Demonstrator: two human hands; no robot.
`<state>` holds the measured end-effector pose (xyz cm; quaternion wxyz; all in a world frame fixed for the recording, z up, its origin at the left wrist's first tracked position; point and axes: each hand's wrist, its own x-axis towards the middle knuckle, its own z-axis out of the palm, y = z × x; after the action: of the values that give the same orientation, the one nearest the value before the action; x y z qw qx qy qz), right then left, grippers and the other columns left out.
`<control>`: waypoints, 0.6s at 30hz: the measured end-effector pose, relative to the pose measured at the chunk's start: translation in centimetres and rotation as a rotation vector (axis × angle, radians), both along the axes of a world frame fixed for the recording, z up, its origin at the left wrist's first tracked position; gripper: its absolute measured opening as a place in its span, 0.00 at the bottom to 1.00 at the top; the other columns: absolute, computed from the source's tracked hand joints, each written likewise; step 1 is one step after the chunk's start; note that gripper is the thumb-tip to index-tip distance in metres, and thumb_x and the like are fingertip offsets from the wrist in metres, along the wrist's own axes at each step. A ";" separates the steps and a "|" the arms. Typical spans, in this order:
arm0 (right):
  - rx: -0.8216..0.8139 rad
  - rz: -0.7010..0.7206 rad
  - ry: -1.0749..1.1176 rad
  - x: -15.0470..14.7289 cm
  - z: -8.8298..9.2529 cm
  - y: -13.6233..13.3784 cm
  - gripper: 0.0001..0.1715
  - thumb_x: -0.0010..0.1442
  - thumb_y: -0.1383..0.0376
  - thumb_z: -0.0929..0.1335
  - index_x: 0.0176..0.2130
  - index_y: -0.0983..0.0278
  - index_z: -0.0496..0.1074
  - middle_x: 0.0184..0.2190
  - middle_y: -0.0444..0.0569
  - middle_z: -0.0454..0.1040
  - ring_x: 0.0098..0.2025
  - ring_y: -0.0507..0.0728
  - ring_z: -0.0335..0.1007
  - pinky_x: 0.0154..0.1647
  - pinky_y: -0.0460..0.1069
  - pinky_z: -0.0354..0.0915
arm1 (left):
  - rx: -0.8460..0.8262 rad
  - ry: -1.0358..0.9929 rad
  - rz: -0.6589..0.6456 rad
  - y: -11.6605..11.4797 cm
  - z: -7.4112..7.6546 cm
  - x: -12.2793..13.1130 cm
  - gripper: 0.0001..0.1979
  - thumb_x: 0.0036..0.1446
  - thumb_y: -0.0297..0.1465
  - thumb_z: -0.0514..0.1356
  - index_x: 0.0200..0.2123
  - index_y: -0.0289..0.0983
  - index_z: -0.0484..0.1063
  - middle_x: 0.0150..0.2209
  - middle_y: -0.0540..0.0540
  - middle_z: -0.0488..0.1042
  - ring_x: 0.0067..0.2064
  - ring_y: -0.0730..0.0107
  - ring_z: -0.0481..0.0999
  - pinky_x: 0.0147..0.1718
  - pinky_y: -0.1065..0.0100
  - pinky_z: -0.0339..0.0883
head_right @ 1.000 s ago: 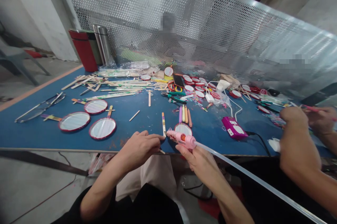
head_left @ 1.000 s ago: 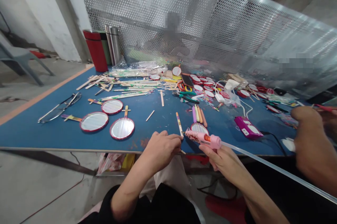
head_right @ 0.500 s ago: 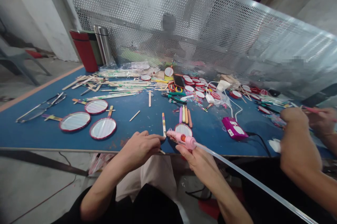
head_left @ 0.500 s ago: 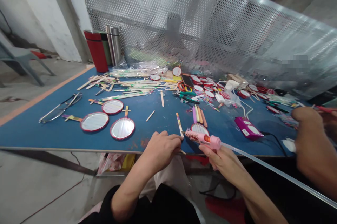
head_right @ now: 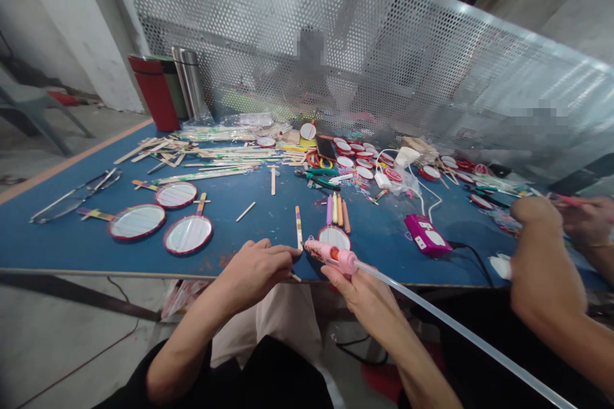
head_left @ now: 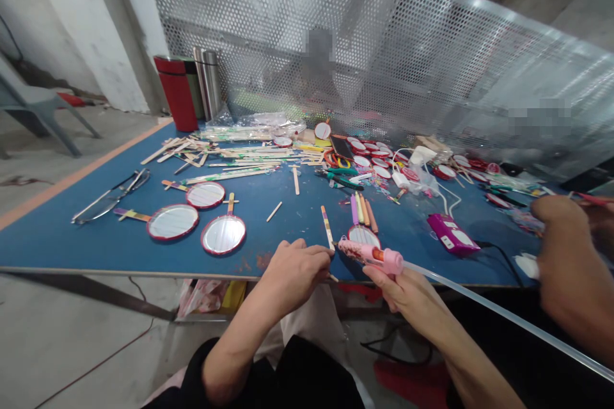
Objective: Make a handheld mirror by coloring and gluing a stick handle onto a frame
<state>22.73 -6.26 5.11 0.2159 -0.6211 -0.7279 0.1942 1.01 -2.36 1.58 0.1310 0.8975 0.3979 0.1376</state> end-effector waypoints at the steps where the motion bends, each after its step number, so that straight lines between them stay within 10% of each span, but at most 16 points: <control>1: -0.010 0.003 -0.013 0.2 -0.2 0.0 0.22 0.62 0.53 0.61 0.24 0.57 0.75 0.14 0.44 0.69 0.25 0.58 0.71 0.27 0.49 0.64 | 0.001 0.000 0.002 0.0 0.0 0.0 0.10 0.65 0.34 0.53 0.37 0.42 0.73 0.47 0.53 0.78 0.36 0.67 0.69 0.29 0.67 0.52; 18: 0.002 -0.015 -0.040 -0.5 -0.5 1.7 0.23 0.63 0.53 0.61 0.29 0.61 0.77 0.14 0.43 0.68 0.25 0.58 0.71 0.25 0.48 0.63 | 0.004 -0.004 -0.003 -0.1 0.1 -0.1 0.09 0.65 0.34 0.53 0.39 0.42 0.73 0.53 0.55 0.75 0.39 0.66 0.71 0.30 0.66 0.55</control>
<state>22.24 -4.52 4.64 0.2036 -0.6301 -0.7275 0.1794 0.93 -2.43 1.72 0.1301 0.8981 0.3961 0.1400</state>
